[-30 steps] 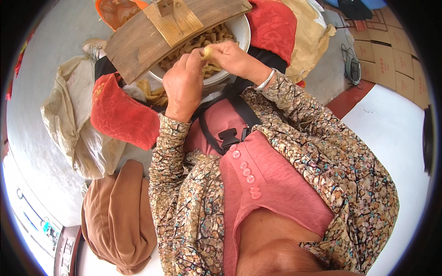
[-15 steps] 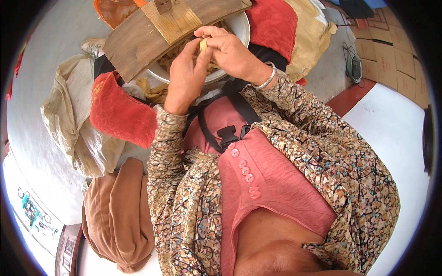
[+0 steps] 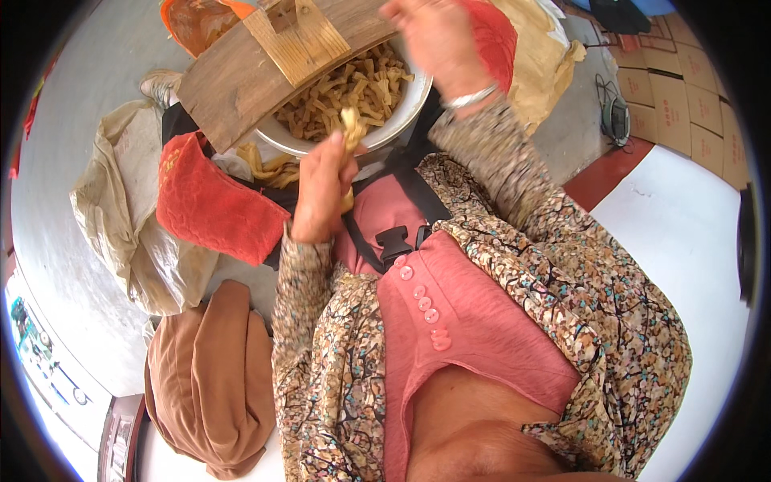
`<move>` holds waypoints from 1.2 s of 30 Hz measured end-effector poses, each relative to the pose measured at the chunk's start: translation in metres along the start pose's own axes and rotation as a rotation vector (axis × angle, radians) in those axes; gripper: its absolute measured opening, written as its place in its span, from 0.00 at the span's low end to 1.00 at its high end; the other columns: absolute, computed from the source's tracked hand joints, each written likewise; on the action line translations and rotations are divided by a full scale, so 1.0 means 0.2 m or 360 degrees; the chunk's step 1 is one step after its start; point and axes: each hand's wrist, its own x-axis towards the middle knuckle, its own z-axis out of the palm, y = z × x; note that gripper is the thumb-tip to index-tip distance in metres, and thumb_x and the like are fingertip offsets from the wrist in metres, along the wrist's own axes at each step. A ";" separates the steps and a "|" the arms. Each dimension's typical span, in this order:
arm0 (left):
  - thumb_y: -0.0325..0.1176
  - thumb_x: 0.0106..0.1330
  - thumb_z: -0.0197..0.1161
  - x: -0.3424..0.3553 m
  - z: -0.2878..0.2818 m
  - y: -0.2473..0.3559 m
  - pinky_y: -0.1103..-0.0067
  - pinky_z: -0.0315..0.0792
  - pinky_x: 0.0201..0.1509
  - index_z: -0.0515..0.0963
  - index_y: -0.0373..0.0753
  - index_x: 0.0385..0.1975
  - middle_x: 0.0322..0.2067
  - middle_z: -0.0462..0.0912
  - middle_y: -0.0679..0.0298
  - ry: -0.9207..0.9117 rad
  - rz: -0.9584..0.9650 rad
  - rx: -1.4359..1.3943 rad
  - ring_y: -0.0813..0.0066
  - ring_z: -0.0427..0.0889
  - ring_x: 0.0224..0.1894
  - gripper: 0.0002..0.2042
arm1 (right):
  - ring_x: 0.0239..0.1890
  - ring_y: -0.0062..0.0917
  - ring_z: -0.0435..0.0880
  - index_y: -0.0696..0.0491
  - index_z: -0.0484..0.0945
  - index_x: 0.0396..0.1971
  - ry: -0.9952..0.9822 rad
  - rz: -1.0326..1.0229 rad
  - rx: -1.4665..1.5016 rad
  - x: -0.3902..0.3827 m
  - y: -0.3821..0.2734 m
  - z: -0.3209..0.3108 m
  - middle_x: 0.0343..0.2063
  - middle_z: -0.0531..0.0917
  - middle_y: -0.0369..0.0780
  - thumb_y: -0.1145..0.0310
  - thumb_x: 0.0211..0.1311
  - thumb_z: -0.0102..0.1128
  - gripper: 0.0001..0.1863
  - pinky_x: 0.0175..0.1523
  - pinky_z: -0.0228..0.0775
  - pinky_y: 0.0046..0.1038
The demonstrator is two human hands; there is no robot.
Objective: The person peels long, yellow strips of fruit by hand, separating the outer layer from the inner flesh. The peeled strips are placed into a metal bowl positioned on the lap.
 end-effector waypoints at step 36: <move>0.35 0.67 0.56 0.08 -0.05 0.18 0.85 0.61 0.27 0.78 0.32 0.29 0.19 0.70 0.73 -0.0350 0.0333 0.0672 0.87 0.64 0.24 0.12 | 0.31 0.37 0.79 0.54 0.76 0.35 -0.1835 -0.0551 -0.1802 -0.25 -0.22 0.05 0.26 0.79 0.42 0.60 0.58 0.59 0.13 0.37 0.69 0.34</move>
